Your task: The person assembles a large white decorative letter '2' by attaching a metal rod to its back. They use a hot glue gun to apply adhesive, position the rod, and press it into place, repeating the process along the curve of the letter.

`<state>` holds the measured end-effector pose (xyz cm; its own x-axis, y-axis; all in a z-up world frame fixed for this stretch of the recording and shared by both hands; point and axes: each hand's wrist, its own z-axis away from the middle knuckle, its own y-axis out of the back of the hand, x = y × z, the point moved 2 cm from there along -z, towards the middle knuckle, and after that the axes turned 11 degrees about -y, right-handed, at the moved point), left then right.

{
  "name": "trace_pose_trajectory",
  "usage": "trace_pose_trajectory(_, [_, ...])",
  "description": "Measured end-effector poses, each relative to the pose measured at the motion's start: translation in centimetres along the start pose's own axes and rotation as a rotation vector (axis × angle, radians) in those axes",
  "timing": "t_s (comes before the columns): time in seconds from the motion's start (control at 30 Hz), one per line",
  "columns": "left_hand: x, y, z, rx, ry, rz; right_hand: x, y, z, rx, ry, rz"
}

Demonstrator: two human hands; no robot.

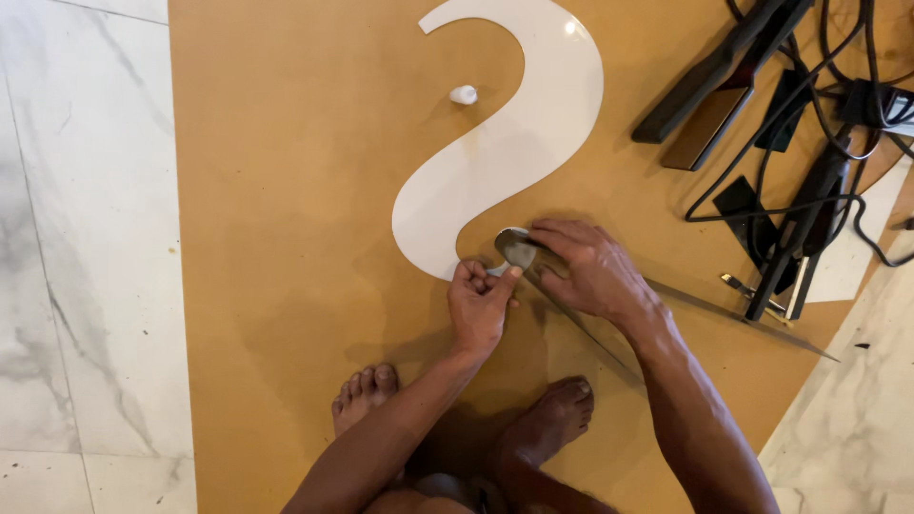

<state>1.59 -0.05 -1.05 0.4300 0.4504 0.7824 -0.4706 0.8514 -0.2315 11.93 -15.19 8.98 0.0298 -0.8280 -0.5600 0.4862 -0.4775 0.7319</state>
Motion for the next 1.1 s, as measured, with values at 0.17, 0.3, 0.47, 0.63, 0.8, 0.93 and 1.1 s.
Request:
trace_pose_trajectory(0.17, [-0.1, -0.1, -0.1, -0.02, -0.009, 0.021, 0.5, -2.1, 0.1, 0.174, 0.118, 0.219])
trace_pose_trajectory(0.3, [0.5, -0.2, 0.0, -0.025, -0.01, 0.004, 1.3, -3.5, 0.0, 0.35, 0.171, 0.31])
trace_pose_trajectory(0.47, [0.8, -0.1, 0.2, -0.014, -0.014, 0.016, 1.0, -3.6, -0.1, 0.401, 0.187, 0.323])
trace_pose_trajectory(0.63, [2.5, -0.4, 0.2, -0.018, -0.003, -0.036, 1.0, -3.3, -0.2, 0.391, 0.191, 0.315])
trace_pose_trajectory(0.8, [5.6, -0.8, 0.8, -0.064, -0.009, -0.101, 1.0, -3.3, -0.3, 0.37, 0.21, 0.311])
trace_pose_trajectory(0.93, [5.0, -0.8, 0.7, -0.084, -0.013, -0.088, 0.9, -3.2, -0.4, 0.362, 0.212, 0.321])
trace_pose_trajectory(1.1, [3.8, -0.8, 0.5, -0.081, -0.029, -0.089, 0.6, -2.9, -0.5, 0.359, 0.221, 0.307])
